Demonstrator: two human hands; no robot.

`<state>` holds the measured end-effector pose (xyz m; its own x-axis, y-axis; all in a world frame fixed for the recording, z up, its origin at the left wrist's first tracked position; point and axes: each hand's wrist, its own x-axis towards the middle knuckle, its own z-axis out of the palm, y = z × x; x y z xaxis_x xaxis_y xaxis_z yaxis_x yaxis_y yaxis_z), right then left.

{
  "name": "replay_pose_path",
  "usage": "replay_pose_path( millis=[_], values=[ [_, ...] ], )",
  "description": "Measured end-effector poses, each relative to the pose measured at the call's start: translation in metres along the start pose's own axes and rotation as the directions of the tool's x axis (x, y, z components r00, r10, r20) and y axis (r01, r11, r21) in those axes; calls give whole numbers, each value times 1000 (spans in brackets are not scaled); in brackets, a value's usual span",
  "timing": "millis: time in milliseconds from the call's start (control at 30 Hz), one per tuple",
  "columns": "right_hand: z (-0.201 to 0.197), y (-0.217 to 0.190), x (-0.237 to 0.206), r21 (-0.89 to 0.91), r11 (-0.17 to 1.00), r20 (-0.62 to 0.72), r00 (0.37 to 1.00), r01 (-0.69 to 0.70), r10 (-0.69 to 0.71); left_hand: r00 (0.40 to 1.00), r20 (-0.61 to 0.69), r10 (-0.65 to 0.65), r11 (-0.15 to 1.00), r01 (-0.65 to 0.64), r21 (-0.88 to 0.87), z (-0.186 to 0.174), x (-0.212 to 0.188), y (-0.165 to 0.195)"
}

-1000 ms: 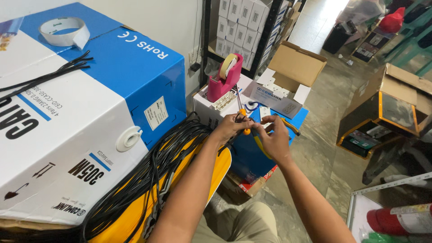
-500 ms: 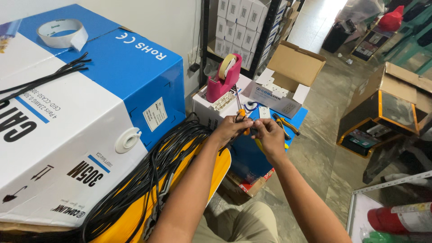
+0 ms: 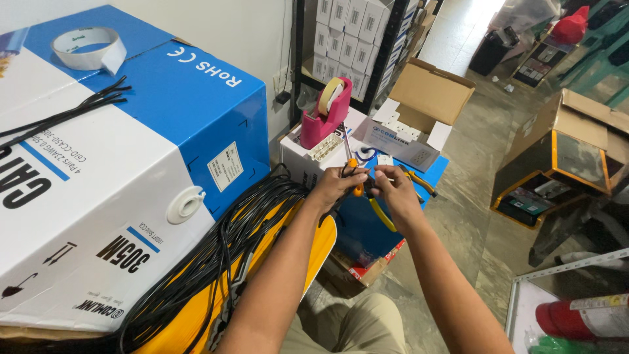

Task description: The person sits at a workbench repairing a power strip, using a screwdriver to loosen and tighten the terminal screws on its outlet face while positioning wires with pliers and by hand. They hold the strip steady, work on its screw terminals, and set tools down and pick them up as they go.

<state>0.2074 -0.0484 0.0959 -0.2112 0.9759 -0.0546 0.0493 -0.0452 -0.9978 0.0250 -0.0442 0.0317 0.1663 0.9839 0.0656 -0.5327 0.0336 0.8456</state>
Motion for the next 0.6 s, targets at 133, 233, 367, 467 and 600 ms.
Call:
replay_pose_path(
  millis=[133,233,367,467,600],
  values=[
    [0,-7,-2,-167,976,19,990,140,-139,1000,6,-9,1000,9,11,3,-2,3],
    [-1,-7,1,-141,979,30,989,149,-146,1000,15,-16,1000,16,-1,4,-4,5],
    [-2,-4,3,-205,962,28,983,183,-181,1000,10,-14,1000,14,20,5,-5,6],
    [-2,-2,2,-240,953,24,983,182,-182,1000,12,3,998,-3,58,4,-5,4],
    [-2,-2,3,-190,972,6,991,135,-137,1000,4,15,997,-15,77,4,-2,3]
  ],
)
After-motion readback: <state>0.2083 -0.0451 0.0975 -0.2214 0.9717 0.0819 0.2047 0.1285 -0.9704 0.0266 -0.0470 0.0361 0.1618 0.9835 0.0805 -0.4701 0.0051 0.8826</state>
